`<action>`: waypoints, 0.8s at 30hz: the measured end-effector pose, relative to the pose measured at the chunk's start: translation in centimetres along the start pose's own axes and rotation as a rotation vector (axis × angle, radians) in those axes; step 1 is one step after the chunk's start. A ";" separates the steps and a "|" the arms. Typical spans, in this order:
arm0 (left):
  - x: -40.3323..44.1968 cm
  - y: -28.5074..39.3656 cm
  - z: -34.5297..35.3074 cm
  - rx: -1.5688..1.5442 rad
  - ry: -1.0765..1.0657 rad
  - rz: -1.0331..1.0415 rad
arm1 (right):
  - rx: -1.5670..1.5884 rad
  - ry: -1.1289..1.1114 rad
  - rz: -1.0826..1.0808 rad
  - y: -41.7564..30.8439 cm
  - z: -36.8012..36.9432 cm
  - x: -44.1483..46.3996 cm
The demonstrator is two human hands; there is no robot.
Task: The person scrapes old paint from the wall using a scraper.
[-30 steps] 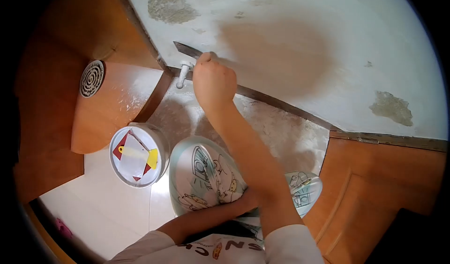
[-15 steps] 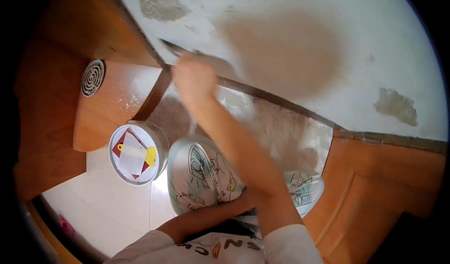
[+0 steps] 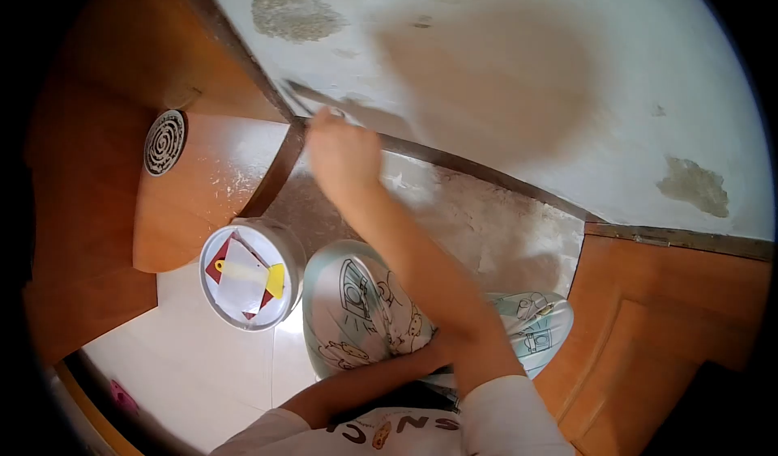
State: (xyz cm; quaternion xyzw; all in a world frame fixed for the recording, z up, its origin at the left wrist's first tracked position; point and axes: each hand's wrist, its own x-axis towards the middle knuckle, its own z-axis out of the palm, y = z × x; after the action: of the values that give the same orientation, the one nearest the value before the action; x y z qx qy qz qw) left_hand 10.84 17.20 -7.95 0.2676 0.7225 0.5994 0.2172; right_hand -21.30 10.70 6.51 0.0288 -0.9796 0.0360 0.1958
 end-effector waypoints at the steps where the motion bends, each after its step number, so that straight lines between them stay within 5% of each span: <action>1: 0.0 0.0 -0.4 0.039 0.019 0.006 | -0.025 -0.012 0.057 1.2 -1.6 -1.1; 5: -1.1 -1.3 1.9 0.465 -0.100 0.161 | -0.078 -0.026 0.054 2.9 -1.1 -0.9; 10: -0.5 -0.4 0.9 0.363 -0.084 0.215 | -0.071 -0.061 0.058 4.0 -1.2 -2.0; 15: 0.0 1.6 -1.3 0.909 -0.257 0.234 | -0.253 -0.108 0.114 7.9 -6.2 -5.3; 21: 0.0 2.0 -1.8 0.917 -0.367 0.228 | -0.234 -0.130 0.014 8.9 -1.9 -3.9; 24: 0.1 2.0 -2.4 0.880 -0.238 0.318 | -0.167 -0.123 0.038 7.5 -2.2 -3.7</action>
State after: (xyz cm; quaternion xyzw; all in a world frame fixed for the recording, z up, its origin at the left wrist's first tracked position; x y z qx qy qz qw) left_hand 9.50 15.74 -5.56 0.5078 0.8278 0.2279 0.0703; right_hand -17.58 18.50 6.66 -0.0041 -0.9897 -0.0437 0.1362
